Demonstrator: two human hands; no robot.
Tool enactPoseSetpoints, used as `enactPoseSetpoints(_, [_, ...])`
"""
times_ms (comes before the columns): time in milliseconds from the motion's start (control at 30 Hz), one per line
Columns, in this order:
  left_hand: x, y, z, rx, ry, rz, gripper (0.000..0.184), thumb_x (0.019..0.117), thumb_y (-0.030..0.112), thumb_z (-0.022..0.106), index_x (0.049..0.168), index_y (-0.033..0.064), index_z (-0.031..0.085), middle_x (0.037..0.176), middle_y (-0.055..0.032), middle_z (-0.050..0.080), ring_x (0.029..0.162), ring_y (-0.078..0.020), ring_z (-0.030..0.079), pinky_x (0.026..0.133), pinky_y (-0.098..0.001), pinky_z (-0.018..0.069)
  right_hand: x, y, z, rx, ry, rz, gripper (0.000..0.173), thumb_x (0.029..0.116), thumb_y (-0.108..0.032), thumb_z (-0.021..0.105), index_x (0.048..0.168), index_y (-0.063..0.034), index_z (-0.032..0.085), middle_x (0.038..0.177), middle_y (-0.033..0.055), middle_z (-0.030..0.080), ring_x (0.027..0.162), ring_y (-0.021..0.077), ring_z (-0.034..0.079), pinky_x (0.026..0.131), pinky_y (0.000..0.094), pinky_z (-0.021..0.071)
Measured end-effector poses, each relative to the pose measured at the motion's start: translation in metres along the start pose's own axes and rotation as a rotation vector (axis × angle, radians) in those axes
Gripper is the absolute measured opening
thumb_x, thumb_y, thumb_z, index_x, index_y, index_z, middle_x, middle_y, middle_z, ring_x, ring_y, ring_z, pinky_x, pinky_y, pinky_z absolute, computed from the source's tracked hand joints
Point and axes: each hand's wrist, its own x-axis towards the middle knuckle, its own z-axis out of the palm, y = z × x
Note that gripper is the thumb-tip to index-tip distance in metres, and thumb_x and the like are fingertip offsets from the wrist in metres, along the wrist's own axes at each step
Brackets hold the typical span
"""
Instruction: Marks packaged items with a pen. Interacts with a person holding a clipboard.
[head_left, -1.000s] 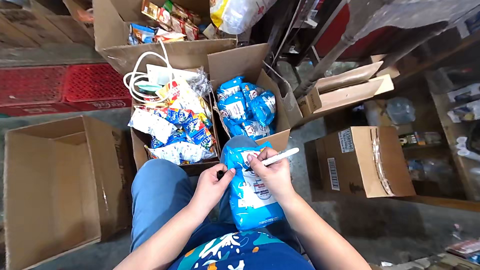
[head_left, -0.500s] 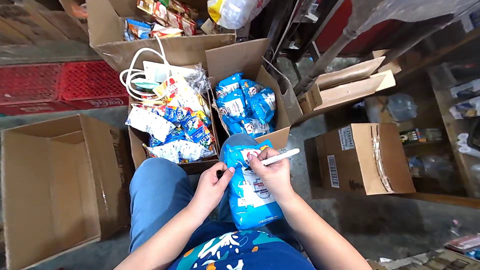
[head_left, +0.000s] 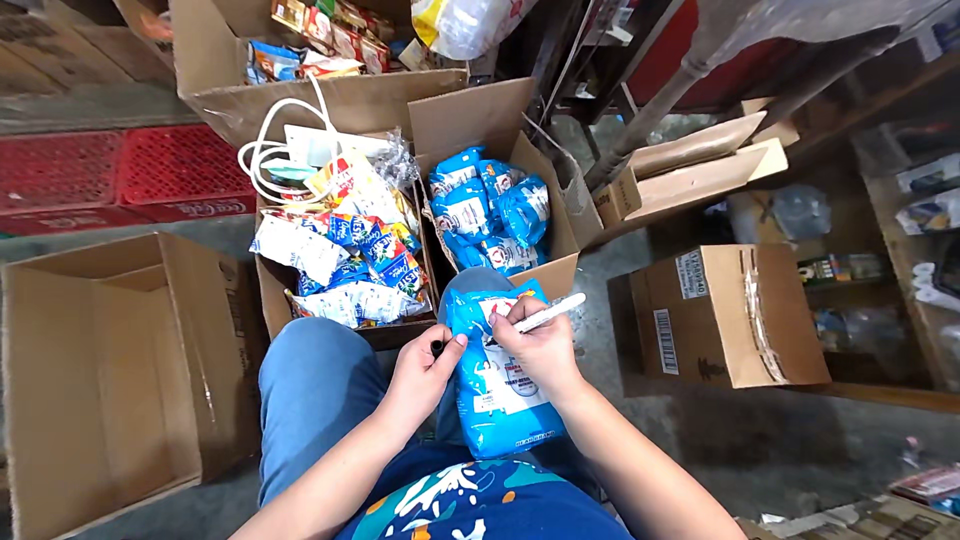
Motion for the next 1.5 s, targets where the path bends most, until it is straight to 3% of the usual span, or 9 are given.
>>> enactPoseSetpoints(433, [0.001,0.0,0.0,-0.01,-0.003,0.002,0.02,0.1022,0.016,0.056,0.083,0.0111,0.06,0.072,0.0076,0.058,0.06,0.0038,0.053,0.057,-0.0124,0.0448,0.0,0.001,0.001,-0.025,0.036,-0.037,0.028,0.0825,0.001,0.07,0.064,-0.0126,0.053,0.054,-0.0076,0.051,0.047,-0.0013,0.048,0.046,0.0155,0.0421])
enactPoseSetpoints(567, [0.001,0.0,-0.001,-0.001,0.0,0.004,0.02,0.1021,0.017,0.056,0.083,0.0112,0.06,0.072,0.0081,0.058,0.059,0.0041,0.053,0.057,-0.0123,0.0448,0.002,0.001,-0.001,-0.005,0.06,0.003,0.027,0.0846,0.0,0.07,0.067,-0.0124,0.053,0.055,-0.0059,0.054,0.048,0.0011,0.051,0.048,0.0178,0.0458])
enactPoseSetpoints(733, [0.001,0.001,0.0,-0.002,-0.008,-0.008,0.02,0.1022,0.017,0.056,0.084,0.0111,0.06,0.072,0.0079,0.058,0.06,0.0037,0.053,0.057,-0.013,0.0447,0.001,0.002,-0.002,-0.049,0.011,-0.024,0.027,0.0834,0.0,0.068,0.065,-0.013,0.053,0.054,-0.0083,0.05,0.048,-0.0019,0.047,0.047,0.0152,0.0409])
enactPoseSetpoints(867, [0.001,0.001,0.0,-0.008,-0.006,-0.004,0.02,0.1022,0.017,0.056,0.084,0.0109,0.06,0.073,0.0077,0.058,0.06,0.0037,0.054,0.057,-0.0125,0.0452,0.0,0.0,-0.002,0.022,0.071,0.013,0.027,0.0851,0.001,0.069,0.068,-0.0123,0.054,0.056,-0.0063,0.054,0.049,0.0005,0.053,0.049,0.0173,0.0476])
enactPoseSetpoints(1033, [0.001,0.0,0.0,-0.013,-0.01,0.0,0.019,0.1022,0.016,0.055,0.084,0.0113,0.06,0.073,0.0078,0.058,0.06,0.0037,0.054,0.057,-0.0126,0.0453,-0.001,0.005,-0.002,-0.049,0.04,-0.067,0.026,0.0839,0.0,0.067,0.066,-0.0125,0.053,0.054,-0.0083,0.05,0.048,-0.0021,0.047,0.047,0.0151,0.0413])
enactPoseSetpoints(1267, [0.002,-0.003,0.0,-0.022,-0.015,0.009,0.02,0.1022,0.016,0.055,0.083,0.0116,0.059,0.072,0.0079,0.058,0.06,0.0035,0.054,0.057,-0.0125,0.0449,-0.001,0.003,-0.001,0.024,0.076,-0.039,0.026,0.0861,0.002,0.068,0.067,-0.0113,0.054,0.056,-0.0066,0.053,0.049,0.0,0.051,0.049,0.0165,0.0461])
enactPoseSetpoints(1400, [-0.006,-0.006,-0.011,-0.118,0.011,0.086,0.019,0.1004,0.013,0.055,0.081,0.0123,0.059,0.074,0.0093,0.058,0.062,0.0038,0.055,0.058,-0.0134,0.047,0.008,-0.01,-0.02,0.369,0.172,-0.012,0.014,0.0946,-0.01,0.069,0.083,-0.0187,0.068,0.071,-0.0078,0.066,0.057,0.0014,0.059,0.056,0.019,0.0525])
enactPoseSetpoints(1433, [-0.011,-0.006,-0.019,-0.159,0.056,0.138,0.018,0.1001,0.014,0.056,0.082,0.0149,0.06,0.076,0.0108,0.061,0.065,0.0039,0.058,0.06,-0.0145,0.0502,0.014,-0.015,-0.03,0.413,0.185,-0.017,0.006,0.0975,-0.018,0.068,0.092,-0.0206,0.071,0.078,-0.008,0.069,0.061,0.0014,0.061,0.059,0.019,0.0537])
enactPoseSetpoints(1500, [-0.025,-0.003,-0.048,-0.187,0.2,0.22,0.014,0.0999,0.023,0.061,0.086,0.0243,0.066,0.083,0.0151,0.066,0.074,0.004,0.063,0.067,-0.0169,0.0559,0.032,-0.019,-0.053,0.37,0.204,-0.014,0.018,0.1053,-0.026,0.057,0.118,-0.0171,0.066,0.086,-0.0068,0.071,0.068,0.0024,0.064,0.062,0.0186,0.055])
